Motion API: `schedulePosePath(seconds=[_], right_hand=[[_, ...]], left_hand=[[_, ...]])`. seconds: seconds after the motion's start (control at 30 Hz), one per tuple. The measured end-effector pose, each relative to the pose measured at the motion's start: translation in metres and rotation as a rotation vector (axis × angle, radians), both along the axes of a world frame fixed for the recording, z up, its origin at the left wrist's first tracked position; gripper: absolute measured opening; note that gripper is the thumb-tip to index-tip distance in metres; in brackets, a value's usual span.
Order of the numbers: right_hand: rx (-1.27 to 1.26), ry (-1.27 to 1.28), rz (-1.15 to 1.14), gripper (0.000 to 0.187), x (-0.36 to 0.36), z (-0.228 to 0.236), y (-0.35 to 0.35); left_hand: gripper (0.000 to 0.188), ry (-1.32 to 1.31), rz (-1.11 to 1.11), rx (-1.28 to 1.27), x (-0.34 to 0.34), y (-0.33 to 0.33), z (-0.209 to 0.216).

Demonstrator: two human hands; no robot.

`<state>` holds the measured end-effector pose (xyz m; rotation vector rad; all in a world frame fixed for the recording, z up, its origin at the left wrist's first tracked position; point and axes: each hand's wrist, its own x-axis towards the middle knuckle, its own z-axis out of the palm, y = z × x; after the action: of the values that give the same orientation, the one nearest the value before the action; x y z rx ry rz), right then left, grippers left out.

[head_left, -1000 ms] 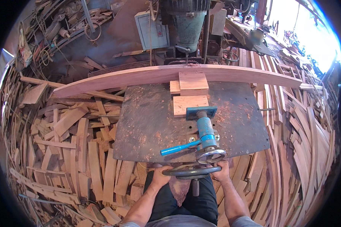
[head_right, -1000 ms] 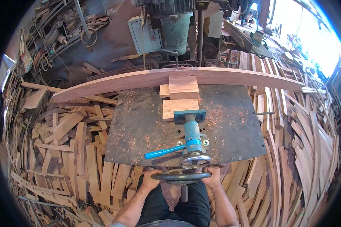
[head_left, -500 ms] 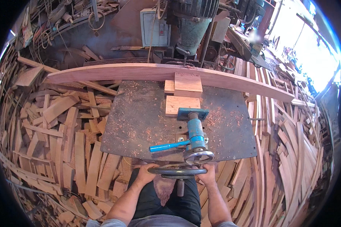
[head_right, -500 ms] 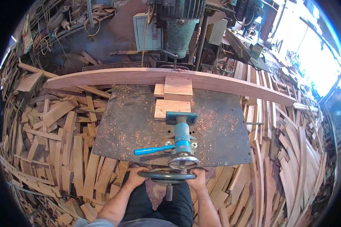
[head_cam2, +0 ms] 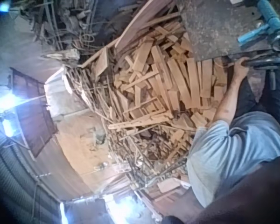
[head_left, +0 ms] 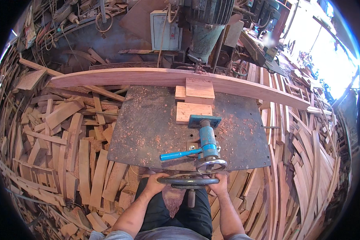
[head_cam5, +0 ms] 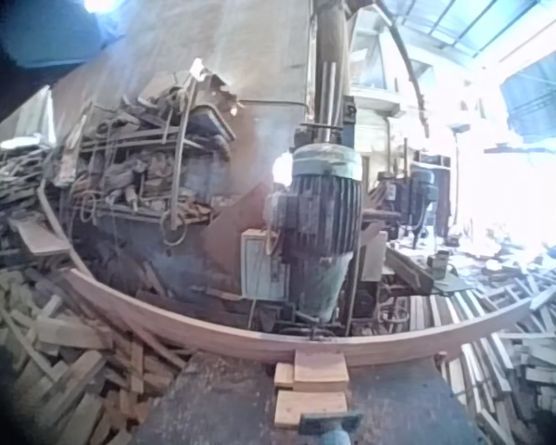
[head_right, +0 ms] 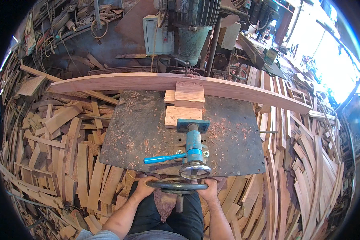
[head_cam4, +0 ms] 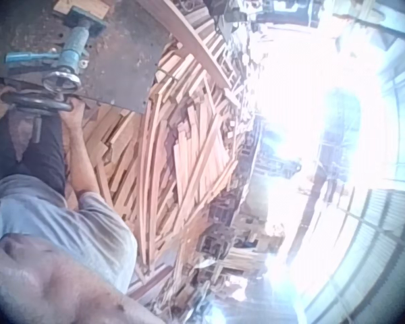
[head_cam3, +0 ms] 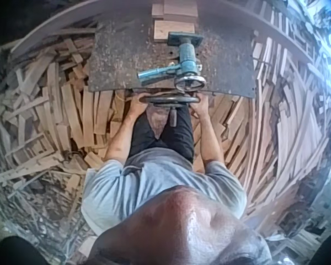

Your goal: The person positions a long curved wooden plank on a band saw table, secures it with a clamp, and operates the machine to cut the wood. The person repeatedly adjusts the plank and operates the saw to complete the cut.

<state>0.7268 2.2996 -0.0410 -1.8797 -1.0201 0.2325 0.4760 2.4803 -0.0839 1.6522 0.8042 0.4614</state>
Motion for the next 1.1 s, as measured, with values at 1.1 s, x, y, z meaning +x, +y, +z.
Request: schedulePosePath(seconds=[1.1], right_hand=[[-0.110,0.030,-0.005,0.049,0.000,0.008,0.000]], left_hand=[[0.029,0.053,-0.050,-0.113,-0.005,0.006,-0.018]])
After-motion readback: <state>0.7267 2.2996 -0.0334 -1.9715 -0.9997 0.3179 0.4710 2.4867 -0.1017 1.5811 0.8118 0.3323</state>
